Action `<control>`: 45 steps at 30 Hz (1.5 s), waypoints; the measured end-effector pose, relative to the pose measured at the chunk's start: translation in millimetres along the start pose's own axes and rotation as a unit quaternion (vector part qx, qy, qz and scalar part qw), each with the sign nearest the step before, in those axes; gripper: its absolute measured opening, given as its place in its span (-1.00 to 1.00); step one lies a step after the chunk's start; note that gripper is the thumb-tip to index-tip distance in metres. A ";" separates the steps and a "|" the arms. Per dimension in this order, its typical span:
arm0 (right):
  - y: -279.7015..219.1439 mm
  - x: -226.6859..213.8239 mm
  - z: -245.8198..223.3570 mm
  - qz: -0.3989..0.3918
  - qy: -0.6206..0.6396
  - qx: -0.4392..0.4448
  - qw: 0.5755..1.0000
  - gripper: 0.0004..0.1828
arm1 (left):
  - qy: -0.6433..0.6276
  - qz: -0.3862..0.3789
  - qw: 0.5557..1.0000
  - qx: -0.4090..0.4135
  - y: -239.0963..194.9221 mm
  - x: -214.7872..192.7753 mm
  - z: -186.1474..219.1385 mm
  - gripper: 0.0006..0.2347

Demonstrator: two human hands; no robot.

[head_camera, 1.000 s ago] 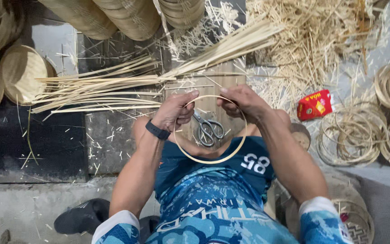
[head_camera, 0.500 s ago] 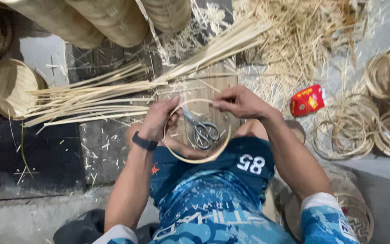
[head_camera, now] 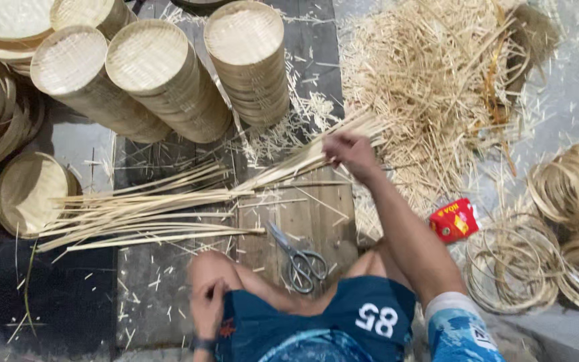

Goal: The person sits on the floor and repeatedly bends thin bamboo strips into circular rims, trimming ends with shears and stacking the finished rings nearby. The person handles bamboo strips and shears, placing completed rims in a pile to the right.

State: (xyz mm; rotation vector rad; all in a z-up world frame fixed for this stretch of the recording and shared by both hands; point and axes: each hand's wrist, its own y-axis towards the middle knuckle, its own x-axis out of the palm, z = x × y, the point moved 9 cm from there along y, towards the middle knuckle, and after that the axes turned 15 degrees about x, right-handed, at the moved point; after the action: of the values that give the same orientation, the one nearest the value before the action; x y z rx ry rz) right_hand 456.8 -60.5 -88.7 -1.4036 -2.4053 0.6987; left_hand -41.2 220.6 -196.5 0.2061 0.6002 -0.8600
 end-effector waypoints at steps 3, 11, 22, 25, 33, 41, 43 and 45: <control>54.2 19.6 94.4 0.050 -0.088 0.112 0.989 -0.72 | -0.061 0.037 0.991 -0.113 -31.0 -7.4 -21.4 -0.75; 116.1 68.2 140.8 0.196 -0.447 -0.117 0.865 -0.66 | -0.152 0.066 0.970 -0.177 -26.5 -4.6 -24.0 -0.77; 90.8 77.4 124.2 0.191 -0.572 -0.183 0.776 -0.82 | -0.239 0.093 0.941 -0.221 -24.5 -13.9 -20.7 -0.74; 82.8 72.9 132.1 0.120 -0.598 -0.179 0.772 -0.90 | -0.252 0.095 0.938 -0.218 -22.9 -14.0 -20.0 -0.74; 83.5 46.5 127.3 0.134 -0.562 -0.212 0.788 -0.88 | -0.224 0.087 0.939 -0.247 -17.5 -12.0 -19.8 -0.75; 54.2 -144.6 75.9 0.266 0.215 0.086 0.936 -0.95 | -0.147 0.072 0.976 -0.140 2.1 -20.4 29.8 -0.78; 24.0 -110.3 72.1 0.172 0.229 0.123 0.950 -0.93 | -0.018 0.036 0.997 0.063 31.2 -10.0 99.7 -0.81; -15.6 -45.2 56.8 0.001 0.235 0.080 0.969 -0.85 | -0.072 -0.015 0.997 0.029 54.9 27.8 139.2 -0.82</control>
State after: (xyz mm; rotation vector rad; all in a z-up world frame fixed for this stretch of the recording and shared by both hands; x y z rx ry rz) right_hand 441.6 -121.5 -128.2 -1.3288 -1.9370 0.4797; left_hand 71.8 181.8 -102.2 0.1869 0.4453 -0.9134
